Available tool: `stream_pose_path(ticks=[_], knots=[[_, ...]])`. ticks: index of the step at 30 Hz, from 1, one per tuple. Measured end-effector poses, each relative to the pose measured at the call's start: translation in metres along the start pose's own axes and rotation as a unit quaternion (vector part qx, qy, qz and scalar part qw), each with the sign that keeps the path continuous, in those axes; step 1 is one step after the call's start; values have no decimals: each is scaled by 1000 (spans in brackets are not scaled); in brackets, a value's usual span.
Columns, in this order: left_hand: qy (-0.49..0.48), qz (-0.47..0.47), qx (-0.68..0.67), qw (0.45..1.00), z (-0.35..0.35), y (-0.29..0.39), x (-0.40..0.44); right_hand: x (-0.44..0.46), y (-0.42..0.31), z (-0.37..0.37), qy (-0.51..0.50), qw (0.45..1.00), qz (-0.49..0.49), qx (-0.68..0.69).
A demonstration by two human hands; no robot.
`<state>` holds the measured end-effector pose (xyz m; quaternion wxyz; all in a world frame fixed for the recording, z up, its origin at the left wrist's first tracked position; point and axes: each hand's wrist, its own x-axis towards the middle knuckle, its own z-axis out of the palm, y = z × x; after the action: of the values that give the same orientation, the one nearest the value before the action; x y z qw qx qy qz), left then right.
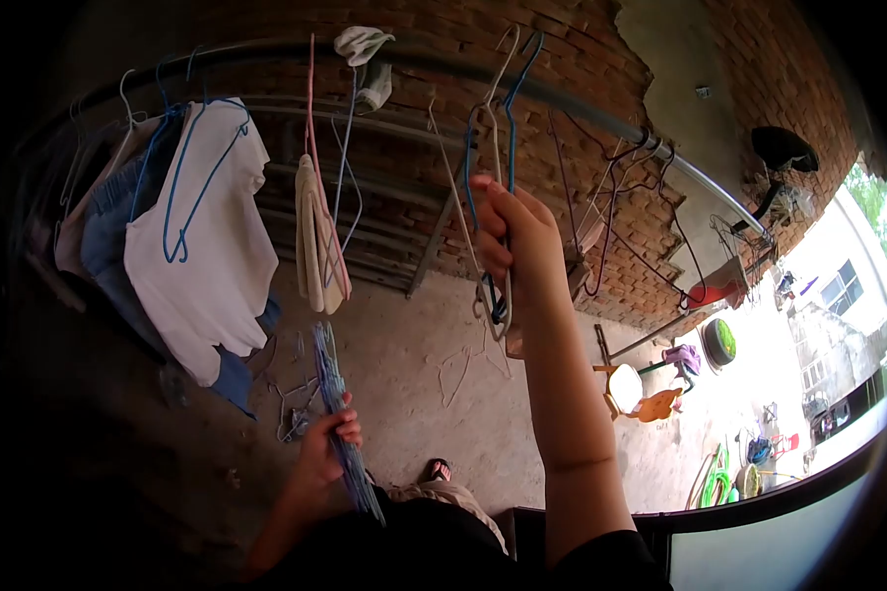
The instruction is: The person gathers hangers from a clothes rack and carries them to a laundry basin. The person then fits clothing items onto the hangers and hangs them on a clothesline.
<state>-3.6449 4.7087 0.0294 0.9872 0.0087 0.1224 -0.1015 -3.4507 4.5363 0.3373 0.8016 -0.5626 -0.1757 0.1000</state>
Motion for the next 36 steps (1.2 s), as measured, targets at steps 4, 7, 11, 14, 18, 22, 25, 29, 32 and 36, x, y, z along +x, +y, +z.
stream_pose_path(ticks=[4, 7, 11, 14, 18, 22, 25, 29, 32, 36], knots=[[12, -7, 27, 1000, 5, -5, 7, -54, 8, -30, 23, 996, 73, -48], [21, -24, 44, 999, 5, -11, 16, -110, 16, -63, 21, 987, 139, -73], [23, -63, 72, 995, -2, -30, 37, -184, 23, -109, 14, 959, 277, -58], [59, -110, 81, 989, 1, -53, 56, -226, 36, -133, 39, 932, 359, -31], [105, -167, 157, 968, 9, -96, 82, -255, 70, -153, 118, 914, 389, 5], [135, -224, 232, 937, 26, -160, 108, -278, 119, -192, 173, 916, 361, 15], [128, -279, 258, 916, 30, -212, 129, -289, 122, -221, 209, 907, 364, -34], [127, -359, 285, 880, 34, -322, 163, -330, 112, -293, 246, 895, 347, -133], [80, -399, 302, 862, 35, -392, 178, -355, 92, -338, 253, 883, 336, -207], [70, -438, 326, 835, 36, -475, 202, -385, 69, -398, 285, 878, 306, -233]])
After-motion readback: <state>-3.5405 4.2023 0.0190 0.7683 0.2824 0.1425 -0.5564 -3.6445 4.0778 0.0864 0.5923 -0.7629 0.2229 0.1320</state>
